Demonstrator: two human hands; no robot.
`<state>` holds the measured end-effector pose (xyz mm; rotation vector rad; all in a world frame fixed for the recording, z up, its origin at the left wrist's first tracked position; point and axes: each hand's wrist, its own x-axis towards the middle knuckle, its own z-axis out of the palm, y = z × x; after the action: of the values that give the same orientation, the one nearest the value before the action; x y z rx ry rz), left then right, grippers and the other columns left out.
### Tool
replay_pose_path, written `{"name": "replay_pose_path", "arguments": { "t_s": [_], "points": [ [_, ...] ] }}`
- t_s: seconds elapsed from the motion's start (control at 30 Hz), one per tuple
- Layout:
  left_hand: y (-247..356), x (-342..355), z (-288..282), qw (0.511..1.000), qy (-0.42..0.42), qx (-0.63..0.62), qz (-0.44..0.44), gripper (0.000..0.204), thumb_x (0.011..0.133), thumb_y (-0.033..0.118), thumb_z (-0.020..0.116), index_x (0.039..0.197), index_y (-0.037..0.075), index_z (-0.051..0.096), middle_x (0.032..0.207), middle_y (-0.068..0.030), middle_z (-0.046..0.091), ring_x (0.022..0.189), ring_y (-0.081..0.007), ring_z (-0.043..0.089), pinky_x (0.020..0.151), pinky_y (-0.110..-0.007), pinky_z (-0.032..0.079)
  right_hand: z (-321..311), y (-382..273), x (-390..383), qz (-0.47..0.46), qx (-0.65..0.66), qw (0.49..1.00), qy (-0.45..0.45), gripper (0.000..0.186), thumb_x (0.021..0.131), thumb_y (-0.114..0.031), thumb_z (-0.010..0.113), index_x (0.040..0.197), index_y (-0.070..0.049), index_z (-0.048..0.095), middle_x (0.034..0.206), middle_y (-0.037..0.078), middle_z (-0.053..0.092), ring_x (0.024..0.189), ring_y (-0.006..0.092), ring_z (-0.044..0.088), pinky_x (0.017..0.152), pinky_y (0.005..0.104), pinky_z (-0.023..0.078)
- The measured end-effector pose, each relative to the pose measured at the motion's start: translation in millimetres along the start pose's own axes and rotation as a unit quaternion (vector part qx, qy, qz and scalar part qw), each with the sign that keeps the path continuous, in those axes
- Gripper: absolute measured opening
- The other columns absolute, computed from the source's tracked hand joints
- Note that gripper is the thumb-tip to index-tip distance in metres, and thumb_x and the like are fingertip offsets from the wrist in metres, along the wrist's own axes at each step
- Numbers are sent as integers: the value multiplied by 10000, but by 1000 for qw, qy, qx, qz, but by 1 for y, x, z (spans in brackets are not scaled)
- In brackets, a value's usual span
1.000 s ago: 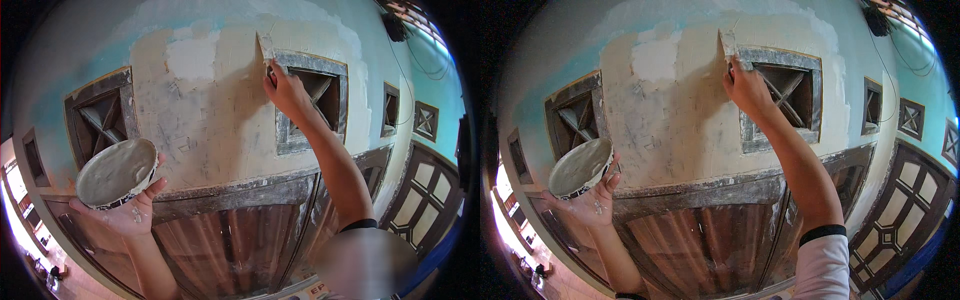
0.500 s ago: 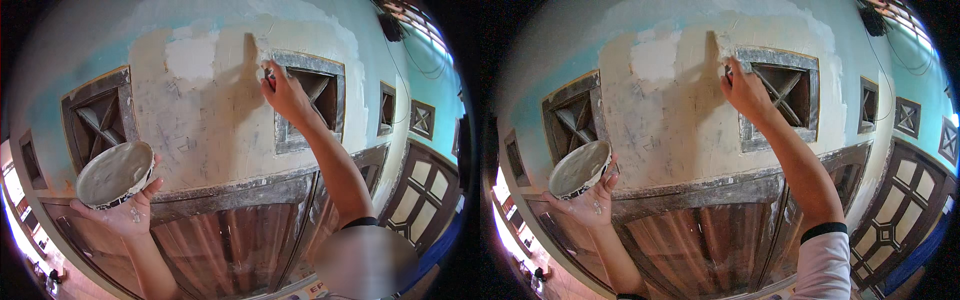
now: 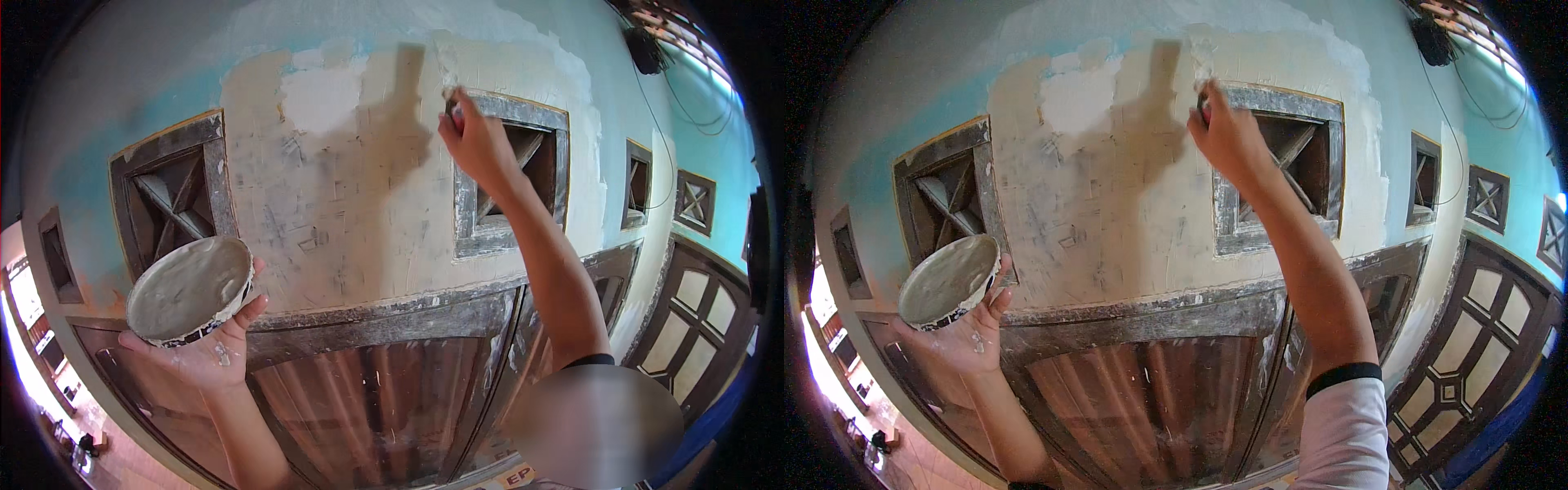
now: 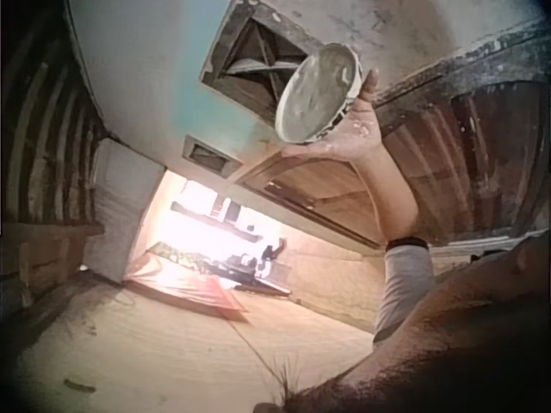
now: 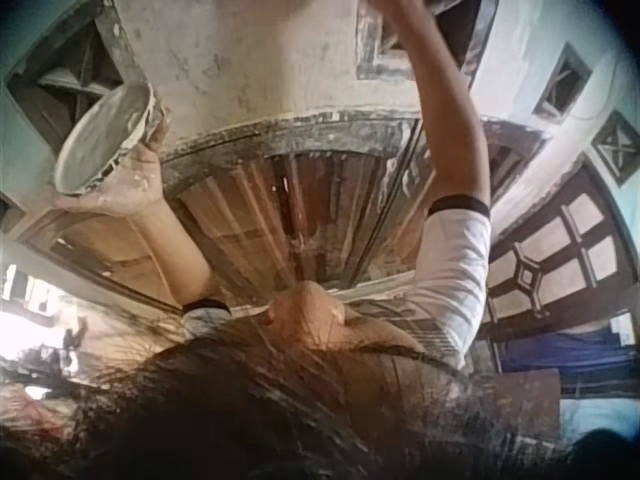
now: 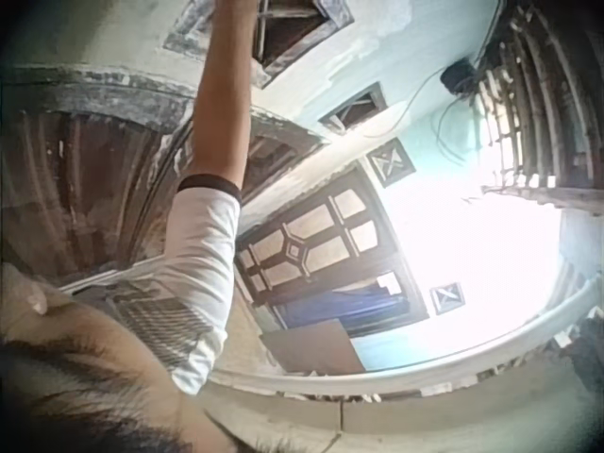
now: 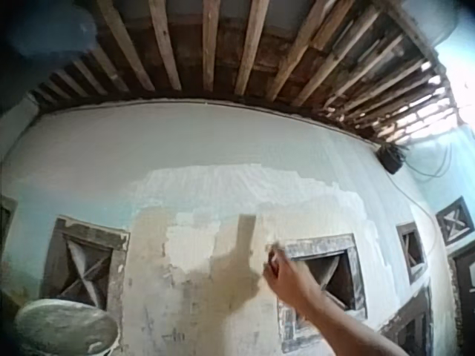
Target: The person applies wall filler from a bowl to the areas around window frames using a putty knife.
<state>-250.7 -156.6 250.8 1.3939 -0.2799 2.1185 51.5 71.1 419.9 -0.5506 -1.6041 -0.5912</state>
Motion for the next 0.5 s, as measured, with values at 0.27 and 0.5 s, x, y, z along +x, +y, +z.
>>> {"name": "replay_pose_path", "arguments": {
  "t_s": [0.27,0.5],
  "points": [
    [1,-4,0,999,37,-8,4,1188,770,918,457,1566,64,234,1518,-343,339,1267,-686,398,842,-713,561,24,7,-5,-29,-20,999,-27,466,940,-235,621,1321,8,503,815,211,716,706,447,689,654,525,575],
    [-13,-5,-3,1000,10,-5,4,1110,814,855,506,1562,69,273,1543,-357,297,1314,-687,330,869,-683,565,-2,6,28,-44,-5,998,37,419,937,-231,633,1241,35,521,811,218,712,734,456,691,631,529,574]
  ]
}}
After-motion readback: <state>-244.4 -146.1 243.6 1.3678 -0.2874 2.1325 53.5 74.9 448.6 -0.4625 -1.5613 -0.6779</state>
